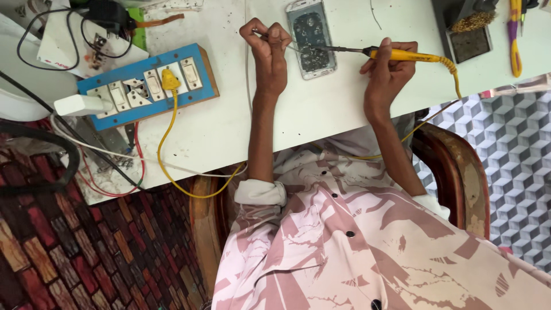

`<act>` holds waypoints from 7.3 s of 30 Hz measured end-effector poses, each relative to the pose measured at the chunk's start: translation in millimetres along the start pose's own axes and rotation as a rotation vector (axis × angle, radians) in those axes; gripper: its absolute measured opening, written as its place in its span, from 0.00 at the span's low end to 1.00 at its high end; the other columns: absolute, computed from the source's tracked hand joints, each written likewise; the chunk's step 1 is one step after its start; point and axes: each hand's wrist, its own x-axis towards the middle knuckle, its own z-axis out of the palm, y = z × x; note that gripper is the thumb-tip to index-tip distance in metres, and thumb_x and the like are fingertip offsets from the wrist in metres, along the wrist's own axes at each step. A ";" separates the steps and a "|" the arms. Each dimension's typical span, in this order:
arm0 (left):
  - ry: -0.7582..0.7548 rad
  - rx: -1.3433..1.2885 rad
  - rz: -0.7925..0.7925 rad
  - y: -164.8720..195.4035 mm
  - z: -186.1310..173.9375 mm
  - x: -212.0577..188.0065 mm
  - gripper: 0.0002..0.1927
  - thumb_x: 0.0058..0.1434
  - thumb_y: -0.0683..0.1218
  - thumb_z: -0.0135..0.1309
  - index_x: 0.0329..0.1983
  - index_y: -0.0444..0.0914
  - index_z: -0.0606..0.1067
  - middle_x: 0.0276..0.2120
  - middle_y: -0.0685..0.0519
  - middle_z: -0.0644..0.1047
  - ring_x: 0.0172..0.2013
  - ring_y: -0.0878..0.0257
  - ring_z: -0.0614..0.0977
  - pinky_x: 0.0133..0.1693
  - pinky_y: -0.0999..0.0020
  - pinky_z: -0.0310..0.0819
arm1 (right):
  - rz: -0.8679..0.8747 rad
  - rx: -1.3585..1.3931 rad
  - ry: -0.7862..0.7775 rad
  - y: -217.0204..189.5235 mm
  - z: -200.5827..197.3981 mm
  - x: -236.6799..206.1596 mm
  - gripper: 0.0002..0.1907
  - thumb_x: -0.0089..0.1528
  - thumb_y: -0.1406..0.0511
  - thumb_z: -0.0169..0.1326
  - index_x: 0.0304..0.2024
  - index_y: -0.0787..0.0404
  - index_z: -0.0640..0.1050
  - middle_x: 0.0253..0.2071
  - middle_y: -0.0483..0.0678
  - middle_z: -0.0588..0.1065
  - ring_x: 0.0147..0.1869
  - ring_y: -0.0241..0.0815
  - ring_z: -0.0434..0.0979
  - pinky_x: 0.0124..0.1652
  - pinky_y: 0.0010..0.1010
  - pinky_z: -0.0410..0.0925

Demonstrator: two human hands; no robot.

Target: The person sits at a repair workbench and uses a yellow soldering iron to work on the exposed circuit area of a smartphone lying on the desk, holding the phone steady with the other hand while applying the iron to the board.

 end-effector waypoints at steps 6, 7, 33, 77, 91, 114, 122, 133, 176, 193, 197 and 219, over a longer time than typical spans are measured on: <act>-0.017 0.074 0.029 -3.4 -2.1 1.2 0.08 0.82 0.48 0.34 0.48 0.44 0.50 0.26 0.54 0.60 0.29 0.65 0.60 0.35 0.68 0.61 | -0.035 0.021 0.003 -0.1 -3.1 -0.3 0.11 0.77 0.64 0.51 0.43 0.62 0.65 0.29 0.44 0.67 0.26 0.34 0.67 0.30 0.24 0.63; -0.016 0.087 0.028 -3.7 -2.0 1.1 0.08 0.82 0.48 0.33 0.48 0.44 0.50 0.26 0.54 0.59 0.29 0.66 0.60 0.35 0.68 0.60 | -0.038 0.024 0.009 -0.2 -3.4 -0.7 0.11 0.77 0.64 0.51 0.43 0.62 0.65 0.29 0.45 0.67 0.26 0.34 0.67 0.30 0.25 0.64; -0.020 0.116 0.033 -7.7 -2.7 2.7 0.09 0.81 0.50 0.33 0.48 0.44 0.50 0.25 0.55 0.59 0.28 0.67 0.60 0.35 0.70 0.60 | -0.051 0.016 -0.019 1.2 -5.1 3.1 0.12 0.78 0.63 0.50 0.41 0.61 0.64 0.27 0.44 0.66 0.24 0.32 0.64 0.28 0.24 0.61; -0.022 0.204 0.065 -3.4 -4.8 4.2 0.07 0.82 0.51 0.30 0.53 0.44 0.52 0.24 0.54 0.63 0.28 0.65 0.64 0.37 0.69 0.63 | -0.011 0.007 0.015 4.5 0.4 5.6 0.13 0.77 0.61 0.50 0.42 0.62 0.66 0.25 0.43 0.66 0.24 0.32 0.67 0.28 0.23 0.61; -0.061 0.254 0.099 -2.9 -4.7 3.5 0.11 0.81 0.53 0.31 0.58 0.44 0.52 0.24 0.55 0.62 0.28 0.65 0.65 0.38 0.69 0.63 | -0.050 -0.015 -0.006 6.6 -0.3 5.9 0.12 0.78 0.62 0.49 0.42 0.62 0.67 0.28 0.44 0.67 0.25 0.32 0.67 0.28 0.23 0.62; 0.000 0.187 0.061 -3.3 -0.3 2.8 0.06 0.81 0.46 0.33 0.51 0.43 0.50 0.25 0.54 0.61 0.28 0.65 0.62 0.37 0.68 0.63 | -0.023 0.012 0.006 8.3 -2.6 7.7 0.13 0.77 0.61 0.50 0.42 0.62 0.66 0.26 0.44 0.67 0.24 0.32 0.66 0.27 0.23 0.61; -0.004 0.240 0.072 -2.4 -1.6 1.2 0.06 0.81 0.48 0.32 0.51 0.43 0.50 0.24 0.54 0.62 0.27 0.65 0.64 0.36 0.68 0.64 | -0.029 0.024 -0.002 13.1 -4.6 9.4 0.13 0.77 0.61 0.50 0.42 0.61 0.66 0.25 0.43 0.66 0.23 0.32 0.66 0.26 0.24 0.63; 0.008 0.199 0.036 -0.8 1.1 2.8 0.08 0.81 0.48 0.34 0.51 0.43 0.50 0.24 0.54 0.62 0.28 0.65 0.63 0.36 0.67 0.64 | 0.010 -0.006 0.009 5.4 -3.3 7.4 0.13 0.77 0.60 0.50 0.42 0.62 0.67 0.27 0.44 0.67 0.25 0.32 0.67 0.27 0.23 0.63; 0.024 0.123 0.007 1.8 5.4 -2.4 0.09 0.81 0.46 0.35 0.47 0.43 0.50 0.25 0.53 0.60 0.28 0.65 0.60 0.36 0.68 0.61 | 0.015 -0.066 0.022 -4.4 1.9 1.2 0.12 0.78 0.62 0.49 0.44 0.62 0.66 0.26 0.43 0.67 0.26 0.31 0.68 0.27 0.21 0.59; 0.011 0.158 0.016 3.3 2.3 -3.1 0.07 0.81 0.46 0.33 0.48 0.43 0.49 0.24 0.54 0.59 0.28 0.65 0.60 0.35 0.68 0.61 | 0.027 -0.012 0.018 -3.6 -3.7 -0.2 0.12 0.78 0.61 0.49 0.44 0.61 0.65 0.28 0.44 0.68 0.27 0.33 0.70 0.29 0.22 0.60; 0.010 0.141 0.034 1.0 2.9 -1.9 0.08 0.81 0.47 0.33 0.48 0.43 0.50 0.24 0.54 0.59 0.28 0.65 0.59 0.35 0.68 0.62 | 0.006 -0.051 -0.026 -3.3 -3.7 0.6 0.13 0.78 0.60 0.49 0.44 0.61 0.66 0.29 0.44 0.69 0.28 0.34 0.73 0.30 0.23 0.62; 0.025 0.133 0.024 -0.5 0.5 0.9 0.09 0.81 0.47 0.34 0.47 0.43 0.49 0.24 0.54 0.58 0.28 0.65 0.59 0.36 0.68 0.63 | -0.031 -0.005 -0.008 8.4 -5.1 5.8 0.14 0.78 0.60 0.51 0.42 0.61 0.66 0.26 0.43 0.65 0.25 0.32 0.66 0.28 0.22 0.60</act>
